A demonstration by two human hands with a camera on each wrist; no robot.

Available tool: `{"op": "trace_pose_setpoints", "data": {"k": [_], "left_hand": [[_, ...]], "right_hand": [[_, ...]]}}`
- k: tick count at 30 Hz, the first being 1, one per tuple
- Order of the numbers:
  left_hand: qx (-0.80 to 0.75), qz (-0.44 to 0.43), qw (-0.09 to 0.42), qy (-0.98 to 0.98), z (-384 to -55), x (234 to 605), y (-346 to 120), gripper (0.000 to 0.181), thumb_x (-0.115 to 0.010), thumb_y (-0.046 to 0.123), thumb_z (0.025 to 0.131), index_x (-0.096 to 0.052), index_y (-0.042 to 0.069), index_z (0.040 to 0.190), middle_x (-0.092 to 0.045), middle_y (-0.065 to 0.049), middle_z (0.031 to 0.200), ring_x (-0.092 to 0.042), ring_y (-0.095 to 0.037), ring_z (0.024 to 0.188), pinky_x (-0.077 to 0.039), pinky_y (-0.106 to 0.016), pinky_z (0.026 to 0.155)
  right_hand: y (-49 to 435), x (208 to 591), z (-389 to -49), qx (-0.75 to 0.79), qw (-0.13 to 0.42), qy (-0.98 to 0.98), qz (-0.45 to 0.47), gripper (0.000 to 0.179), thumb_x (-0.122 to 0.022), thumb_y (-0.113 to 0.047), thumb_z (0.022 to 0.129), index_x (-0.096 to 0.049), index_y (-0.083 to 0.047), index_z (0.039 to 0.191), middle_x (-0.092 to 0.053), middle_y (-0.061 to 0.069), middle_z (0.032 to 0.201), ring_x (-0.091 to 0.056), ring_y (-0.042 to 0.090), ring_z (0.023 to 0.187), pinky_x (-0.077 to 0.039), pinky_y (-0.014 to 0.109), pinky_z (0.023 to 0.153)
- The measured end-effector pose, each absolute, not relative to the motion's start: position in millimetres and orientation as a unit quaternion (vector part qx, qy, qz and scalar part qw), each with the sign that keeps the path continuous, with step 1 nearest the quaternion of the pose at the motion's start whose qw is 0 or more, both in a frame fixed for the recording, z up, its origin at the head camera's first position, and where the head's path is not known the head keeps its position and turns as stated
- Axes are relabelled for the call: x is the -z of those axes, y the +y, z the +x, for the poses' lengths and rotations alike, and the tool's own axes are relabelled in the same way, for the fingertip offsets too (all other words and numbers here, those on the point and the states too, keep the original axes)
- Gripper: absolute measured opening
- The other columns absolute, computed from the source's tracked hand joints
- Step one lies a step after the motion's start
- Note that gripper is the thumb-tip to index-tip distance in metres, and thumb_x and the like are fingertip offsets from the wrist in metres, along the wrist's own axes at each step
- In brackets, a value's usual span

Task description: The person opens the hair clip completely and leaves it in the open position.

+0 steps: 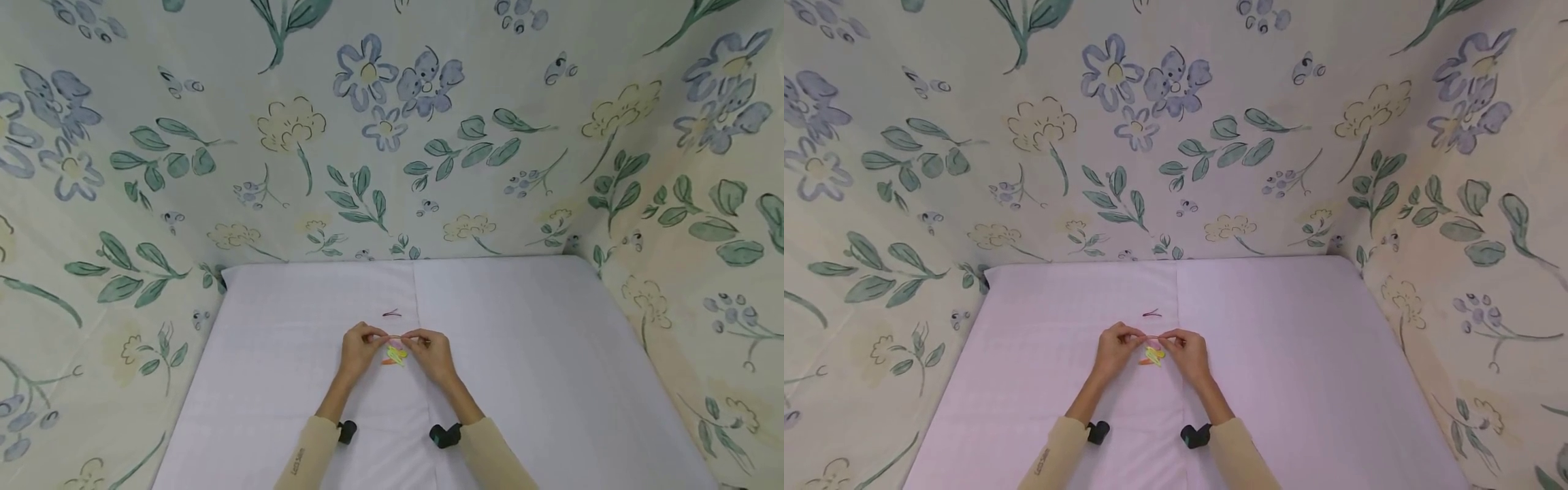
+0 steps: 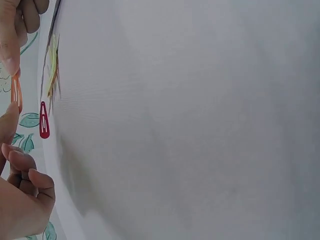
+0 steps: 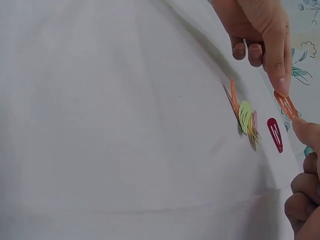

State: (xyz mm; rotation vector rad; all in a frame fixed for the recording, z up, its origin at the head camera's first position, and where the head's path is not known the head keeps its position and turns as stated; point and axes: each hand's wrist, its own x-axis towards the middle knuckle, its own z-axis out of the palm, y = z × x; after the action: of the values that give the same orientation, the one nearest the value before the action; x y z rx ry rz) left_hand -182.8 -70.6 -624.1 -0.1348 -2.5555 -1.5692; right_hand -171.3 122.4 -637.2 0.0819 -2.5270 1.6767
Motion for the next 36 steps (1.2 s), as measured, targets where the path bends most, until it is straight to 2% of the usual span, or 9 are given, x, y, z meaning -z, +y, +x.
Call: {"op": "trace_pose_setpoints", "data": {"k": [8, 16, 23, 30, 36], "left_hand": [[0.549, -0.056, 0.075, -0.831, -184, 619, -73, 0.008, -0.087, 0.012, 0.081, -0.082, 0.007, 0.083, -0.053, -0.007, 0.07, -0.042, -0.005, 0.063, -0.035, -0.017, 0.058], [0.56, -0.059, 0.067, -0.824, -191, 614, -74, 0.007, -0.085, 0.011, 0.084, -0.081, 0.005, 0.086, -0.054, -0.008, 0.073, -0.043, -0.006, 0.066, -0.035, -0.015, 0.058], [0.562, -0.072, 0.058, -0.822, -190, 607, -75, 0.008, -0.084, 0.012, 0.085, -0.081, 0.004, 0.086, -0.053, -0.009, 0.075, -0.044, -0.006, 0.067, -0.036, -0.017, 0.058], [0.569, -0.073, 0.031, -0.818, -192, 610, -78, 0.006, -0.082, 0.012, 0.087, -0.082, 0.006, 0.086, -0.051, -0.006, 0.077, -0.043, -0.006, 0.068, -0.035, -0.017, 0.059], [0.57, -0.087, 0.015, -0.817, -194, 610, -82, 0.005, -0.081, 0.012, 0.088, -0.082, 0.007, 0.086, -0.052, -0.005, 0.078, -0.044, -0.008, 0.07, -0.036, -0.018, 0.06]], "right_hand": [[126, 632, -171, -0.573, 0.032, -0.818, 0.044, 0.007, -0.081, -0.02, 0.091, -0.084, -0.015, 0.095, -0.051, -0.001, 0.061, -0.04, 0.001, 0.055, -0.031, 0.018, 0.052], [127, 626, -178, -0.581, 0.059, -0.81, 0.058, 0.012, -0.078, -0.022, 0.093, -0.083, -0.012, 0.098, -0.053, 0.0, 0.067, -0.04, 0.002, 0.059, -0.031, 0.016, 0.055], [123, 625, -179, -0.608, 0.058, -0.79, 0.061, 0.012, -0.075, -0.016, 0.095, -0.079, -0.006, 0.099, -0.051, 0.004, 0.071, -0.039, 0.003, 0.061, -0.031, 0.017, 0.057], [121, 626, -178, -0.617, 0.046, -0.783, 0.064, 0.012, -0.073, -0.009, 0.095, -0.077, 0.0, 0.101, -0.049, 0.014, 0.069, -0.036, 0.007, 0.063, -0.027, 0.016, 0.057], [120, 615, -172, -0.62, 0.031, -0.781, 0.062, 0.012, -0.07, -0.005, 0.097, -0.076, 0.003, 0.102, -0.048, 0.012, 0.07, -0.036, 0.007, 0.063, -0.029, 0.017, 0.059]]}}
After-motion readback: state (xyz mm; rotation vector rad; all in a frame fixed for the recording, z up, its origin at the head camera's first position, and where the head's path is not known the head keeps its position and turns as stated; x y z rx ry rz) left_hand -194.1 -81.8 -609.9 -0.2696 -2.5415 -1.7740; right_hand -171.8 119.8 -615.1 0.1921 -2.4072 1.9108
